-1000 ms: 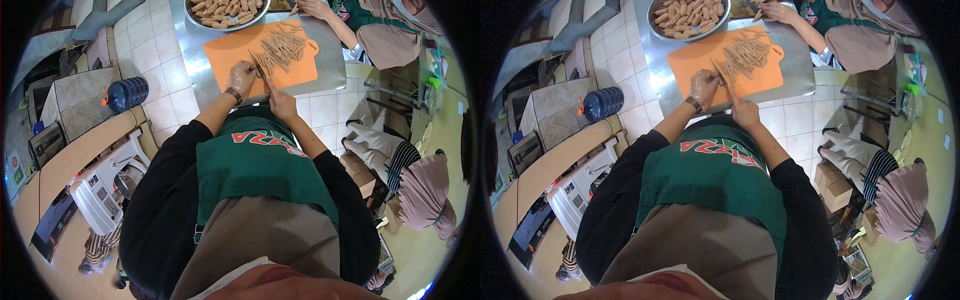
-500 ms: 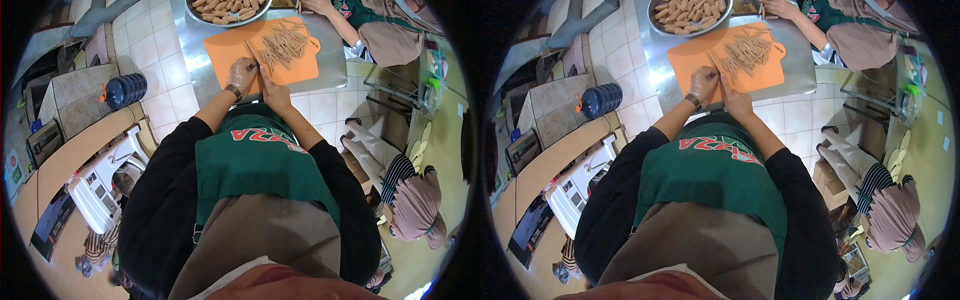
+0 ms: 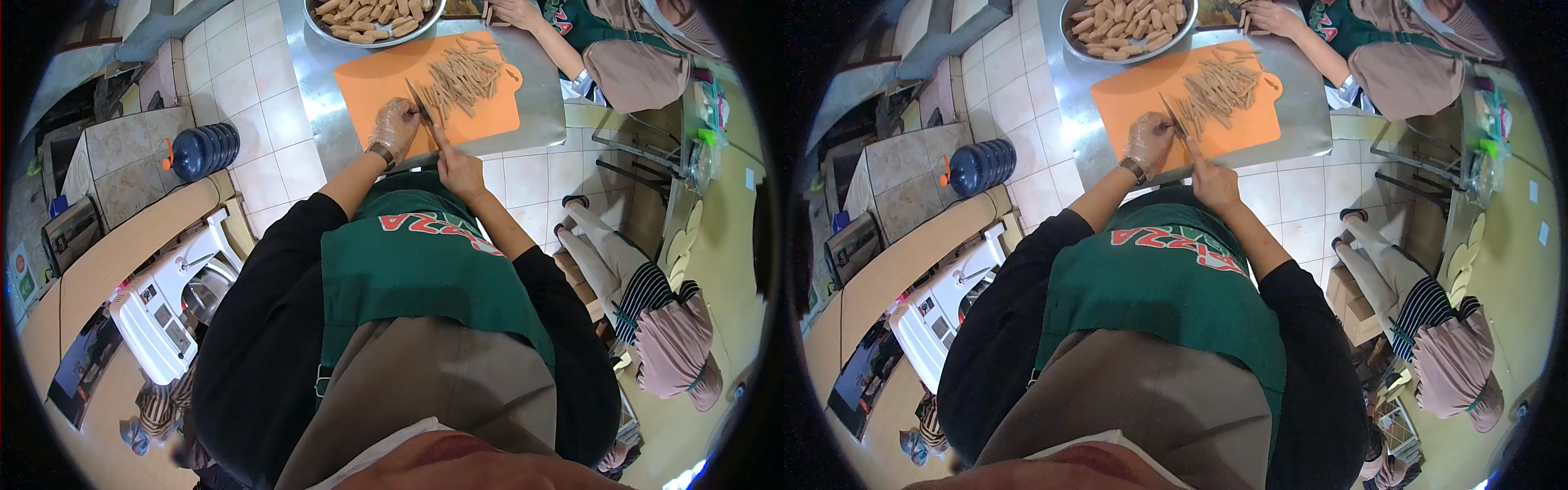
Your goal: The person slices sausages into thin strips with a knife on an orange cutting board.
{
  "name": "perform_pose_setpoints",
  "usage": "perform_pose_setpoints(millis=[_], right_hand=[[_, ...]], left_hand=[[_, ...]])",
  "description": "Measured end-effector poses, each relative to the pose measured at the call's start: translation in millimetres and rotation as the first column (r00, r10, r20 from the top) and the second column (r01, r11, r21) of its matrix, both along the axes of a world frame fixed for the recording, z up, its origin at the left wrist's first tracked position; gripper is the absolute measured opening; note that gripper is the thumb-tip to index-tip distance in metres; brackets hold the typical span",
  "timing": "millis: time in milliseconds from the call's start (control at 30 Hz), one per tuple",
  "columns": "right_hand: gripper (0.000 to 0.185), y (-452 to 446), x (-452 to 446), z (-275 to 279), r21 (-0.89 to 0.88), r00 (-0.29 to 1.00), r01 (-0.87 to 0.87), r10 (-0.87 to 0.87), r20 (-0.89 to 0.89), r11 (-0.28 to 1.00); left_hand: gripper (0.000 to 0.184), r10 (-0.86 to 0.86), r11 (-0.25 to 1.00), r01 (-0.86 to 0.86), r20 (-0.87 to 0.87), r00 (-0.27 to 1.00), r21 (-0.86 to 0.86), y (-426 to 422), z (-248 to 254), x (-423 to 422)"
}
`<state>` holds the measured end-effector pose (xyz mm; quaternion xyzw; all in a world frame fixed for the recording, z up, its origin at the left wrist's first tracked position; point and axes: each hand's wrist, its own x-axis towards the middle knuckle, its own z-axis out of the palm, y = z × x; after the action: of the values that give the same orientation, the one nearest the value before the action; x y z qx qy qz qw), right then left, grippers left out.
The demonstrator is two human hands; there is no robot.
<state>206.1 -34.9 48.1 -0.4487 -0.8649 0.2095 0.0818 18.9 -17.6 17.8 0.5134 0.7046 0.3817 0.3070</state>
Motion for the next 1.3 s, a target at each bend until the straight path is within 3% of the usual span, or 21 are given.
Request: perform_pose_setpoints(millis=[233,300,400,467,633,700,767,833,900,967,1000,1067,1100,1133,1300], right_hand=[[0.072,9,-10,-12,-0.043,0.999,-0.024,0.026,0.037,0.999],[0.072,9,-11,-12,-0.029,0.997,-0.032,0.034,0.067,0.999],[0.074,4,-7,-9,-0.023,1.0,-0.015,0.015,-0.002,1.0],[0.077,-4,8,-3,-0.182,0.996,0.026,-0.01,0.087,0.983],[0.074,9,11,2,-0.072,0.998,-0.029,0.034,0.058,0.997],[0.073,15,10,2,0.001,0.998,-0.032,0.032,0.049,0.999],[0.073,15,7,9,0.007,1.0,-0.002,0.002,-0.031,1.0],[0.075,8,9,11,-0.01,0.997,-0.071,0.071,-0.031,0.997],[0.078,2,11,9,-0.024,0.99,-0.138,0.137,-0.029,0.99],[0.079,1,14,3,-0.028,0.982,-0.183,0.182,-0.049,0.983],[0.079,3,15,1,-0.03,0.983,-0.181,0.18,-0.047,0.983],[0.081,14,17,-5,-0.041,0.982,-0.189,0.188,-0.013,0.981],[0.081,21,16,-3,-0.042,0.983,-0.185,0.185,-0.011,0.982],[0.081,28,15,-1,-0.06,0.986,-0.162,0.165,0.04,0.985],[0.078,50,10,-5,-0.05,0.991,-0.07,0.075,0.11,0.996]], left_hand=[[0.012,-0.03,0.999,0.031,-0.042,0.999,0.024,1,-4,0],[0.012,-0.008,0.995,0.011,0.026,1.0,-0.095,1,-1,1],[0.013,0.019,0.998,-0.019,-0.005,1.0,-0.065,-1,1,3],[0.013,0.023,0.997,-0.023,-0.006,1.0,-0.07,-1,-2,2],[0.013,-0.054,0.997,0.053,-0.02,0.998,-0.052,2,4,-6],[0.013,-0.102,0.989,0.106,-0.05,0.994,0.1,9,5,-19],[0.011,-0.07,0.974,0.147,-0.383,0.921,0.175,34,28,-42],[0.01,0.023,0.958,0.121,-0.49,0.872,0.26,68,56,-64],[0.009,-0.068,0.962,0.23,-0.688,0.723,0.146,104,70,-91],[0.016,-0.298,0.948,0.128,-0.668,0.681,-0.292,153,48,-113],[0.016,-0.3,0.947,0.13,-0.667,0.682,-0.293,165,48,-115],[0.028,-0.605,0.786,0.146,-0.698,0.383,-0.601,187,60,-118],[0.026,-0.497,0.862,0.135,-0.761,0.417,-0.489,180,78,-111],[0.026,-0.498,0.862,0.14,-0.761,0.415,-0.487,183,78,-107],[0.025,-0.615,0.789,0.206,-0.739,0.275,-0.579,194,81,-98]])
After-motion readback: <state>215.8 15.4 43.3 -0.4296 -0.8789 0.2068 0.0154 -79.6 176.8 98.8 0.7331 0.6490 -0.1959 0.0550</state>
